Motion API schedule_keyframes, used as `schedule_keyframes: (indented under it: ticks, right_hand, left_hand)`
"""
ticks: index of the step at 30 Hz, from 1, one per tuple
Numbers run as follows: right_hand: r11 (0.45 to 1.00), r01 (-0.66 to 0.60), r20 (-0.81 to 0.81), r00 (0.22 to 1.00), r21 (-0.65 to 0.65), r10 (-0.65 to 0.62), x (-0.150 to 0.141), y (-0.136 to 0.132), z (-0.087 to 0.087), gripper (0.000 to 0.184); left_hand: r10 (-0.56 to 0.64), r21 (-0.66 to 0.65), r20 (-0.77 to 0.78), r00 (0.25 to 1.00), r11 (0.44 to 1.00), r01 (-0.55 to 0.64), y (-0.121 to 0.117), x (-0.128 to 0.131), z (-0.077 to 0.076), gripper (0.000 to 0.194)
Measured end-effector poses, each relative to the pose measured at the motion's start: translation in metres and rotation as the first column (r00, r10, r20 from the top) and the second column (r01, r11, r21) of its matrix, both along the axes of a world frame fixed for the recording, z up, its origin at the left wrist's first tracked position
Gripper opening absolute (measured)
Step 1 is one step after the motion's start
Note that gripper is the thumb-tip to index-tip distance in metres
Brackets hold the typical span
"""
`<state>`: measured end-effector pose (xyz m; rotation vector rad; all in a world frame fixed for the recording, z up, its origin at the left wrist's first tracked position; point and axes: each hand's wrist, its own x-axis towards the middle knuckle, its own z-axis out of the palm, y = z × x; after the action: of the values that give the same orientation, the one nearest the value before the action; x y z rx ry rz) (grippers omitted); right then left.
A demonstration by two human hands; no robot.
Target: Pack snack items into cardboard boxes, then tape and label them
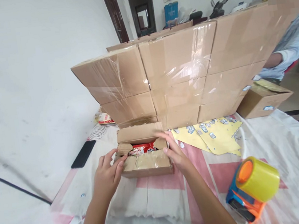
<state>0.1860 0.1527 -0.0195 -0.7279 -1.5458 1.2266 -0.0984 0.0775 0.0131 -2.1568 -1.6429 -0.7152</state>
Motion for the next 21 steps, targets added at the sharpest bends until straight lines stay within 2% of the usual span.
schedule_keyframes:
  ticks: [3,6,8,12,14,17,19,21]
  right_hand:
    - [0.992,0.043,0.114,0.992,0.119,-0.057,0.000,-0.006,0.007,0.052]
    - [0.971,0.088,0.048,0.994,0.221,-0.101,-0.002,-0.013,0.007,0.065]
    - [0.950,0.122,0.018,0.991,0.286,-0.133,-0.002,-0.017,0.008,0.066]
    - [0.932,0.152,0.113,0.974,0.328,-0.199,-0.001,-0.019,0.011,0.037]
    - [0.930,0.157,0.139,0.967,0.331,-0.213,-0.001,-0.020,0.013,0.035]
    - [0.915,0.173,0.180,0.951,0.365,-0.252,0.002,-0.022,0.017,0.034]
    - [0.892,0.172,0.244,0.925,0.417,-0.292,0.006,-0.024,0.020,0.031]
    - [0.867,0.177,0.298,0.891,0.466,-0.343,0.010,-0.026,0.022,0.030]
  left_hand:
    - [-0.028,0.070,-0.121,0.992,0.997,0.037,-0.004,0.001,0.005,0.028]
    - [-0.058,0.066,-0.131,0.990,0.996,0.067,-0.007,0.001,0.007,0.027]
    - [-0.049,0.079,-0.132,0.990,0.995,0.060,-0.009,0.002,0.007,0.026]
    - [-0.026,0.150,-0.167,0.986,0.987,0.051,-0.011,0.006,0.012,0.016]
    - [-0.053,0.164,-0.171,0.984,0.983,0.081,-0.011,0.014,0.017,0.011]
    - [-0.177,0.046,-0.170,0.969,0.981,0.187,-0.010,0.032,0.022,0.016]
    - [-0.249,-0.084,-0.195,0.949,0.968,0.237,-0.010,0.047,0.021,0.034]
    - [-0.249,-0.146,-0.222,0.943,0.964,0.221,-0.008,0.060,0.017,0.050]
